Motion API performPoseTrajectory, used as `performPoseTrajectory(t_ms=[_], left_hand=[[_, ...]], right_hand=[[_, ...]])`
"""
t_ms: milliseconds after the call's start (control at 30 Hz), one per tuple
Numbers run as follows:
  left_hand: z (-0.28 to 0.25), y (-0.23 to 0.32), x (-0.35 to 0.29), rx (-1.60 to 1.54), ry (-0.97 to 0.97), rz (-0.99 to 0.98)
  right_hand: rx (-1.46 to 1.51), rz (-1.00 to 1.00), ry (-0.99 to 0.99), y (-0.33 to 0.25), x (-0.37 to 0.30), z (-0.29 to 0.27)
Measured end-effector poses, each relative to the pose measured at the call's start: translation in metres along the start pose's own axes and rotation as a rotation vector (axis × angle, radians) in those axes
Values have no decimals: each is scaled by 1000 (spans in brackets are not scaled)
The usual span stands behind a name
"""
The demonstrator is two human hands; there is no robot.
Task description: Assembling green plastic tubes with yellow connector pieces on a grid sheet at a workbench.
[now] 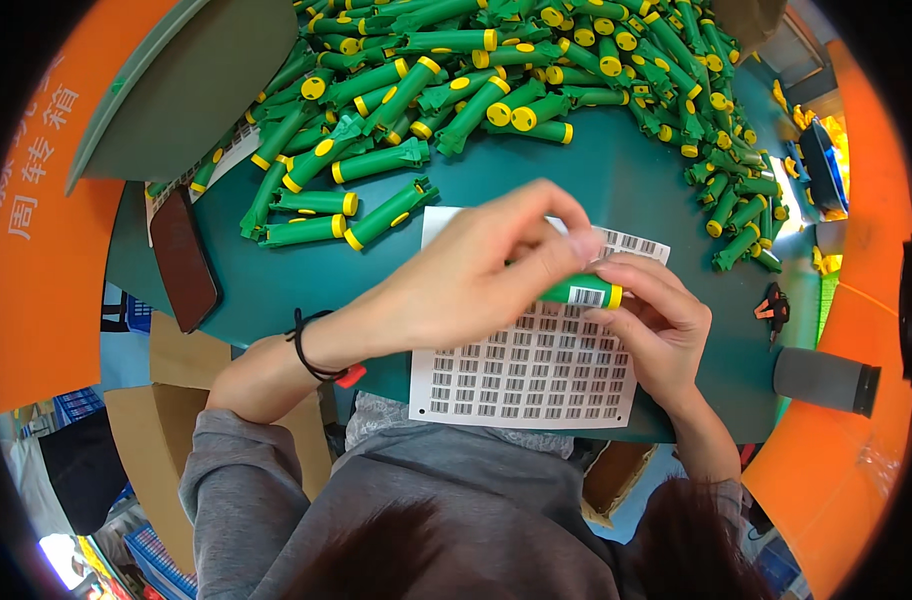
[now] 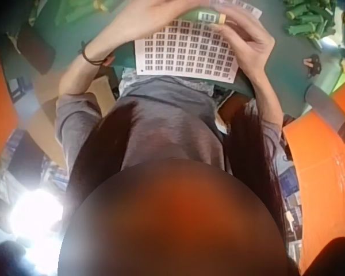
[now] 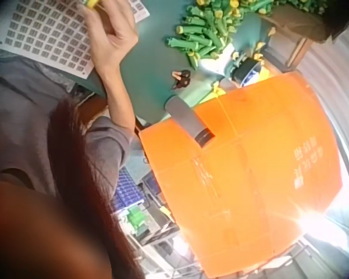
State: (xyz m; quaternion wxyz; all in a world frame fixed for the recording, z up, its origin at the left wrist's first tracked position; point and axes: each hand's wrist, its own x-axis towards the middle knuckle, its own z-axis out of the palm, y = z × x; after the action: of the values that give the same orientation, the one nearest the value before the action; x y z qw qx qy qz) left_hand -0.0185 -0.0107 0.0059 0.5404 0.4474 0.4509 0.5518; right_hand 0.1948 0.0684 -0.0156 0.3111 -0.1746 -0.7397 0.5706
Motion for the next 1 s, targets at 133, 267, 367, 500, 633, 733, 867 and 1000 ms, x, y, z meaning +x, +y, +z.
performPoseTrajectory(t_ms=[133, 267, 367, 500, 633, 733, 867, 1000], left_hand=[[-1, 1, 0, 327, -161, -90], [-5, -3, -2, 281, -125, -73], [-12, 17, -6, 479, -29, 40], [-86, 85, -17, 784, 690, 617], [-188, 160, -28, 1403, 1367, 304], [-207, 149, -22, 2022, 1251, 1017], [-42, 62, 0, 1098, 315, 687], [10, 0, 13, 1125, 133, 670]], right_hand=[[47, 32, 31, 1, 4, 3], [28, 74, 16, -2, 9, 6], [-71, 45, 16, -5, 17, -1], [-734, -3, 136, -7, 24, -29], [-766, 94, 113, 10, 18, -45], [-258, 243, 79, 16, 30, -37], [12, 378, 202, 12, 23, -31], [268, 414, 295, 7, 19, -25]])
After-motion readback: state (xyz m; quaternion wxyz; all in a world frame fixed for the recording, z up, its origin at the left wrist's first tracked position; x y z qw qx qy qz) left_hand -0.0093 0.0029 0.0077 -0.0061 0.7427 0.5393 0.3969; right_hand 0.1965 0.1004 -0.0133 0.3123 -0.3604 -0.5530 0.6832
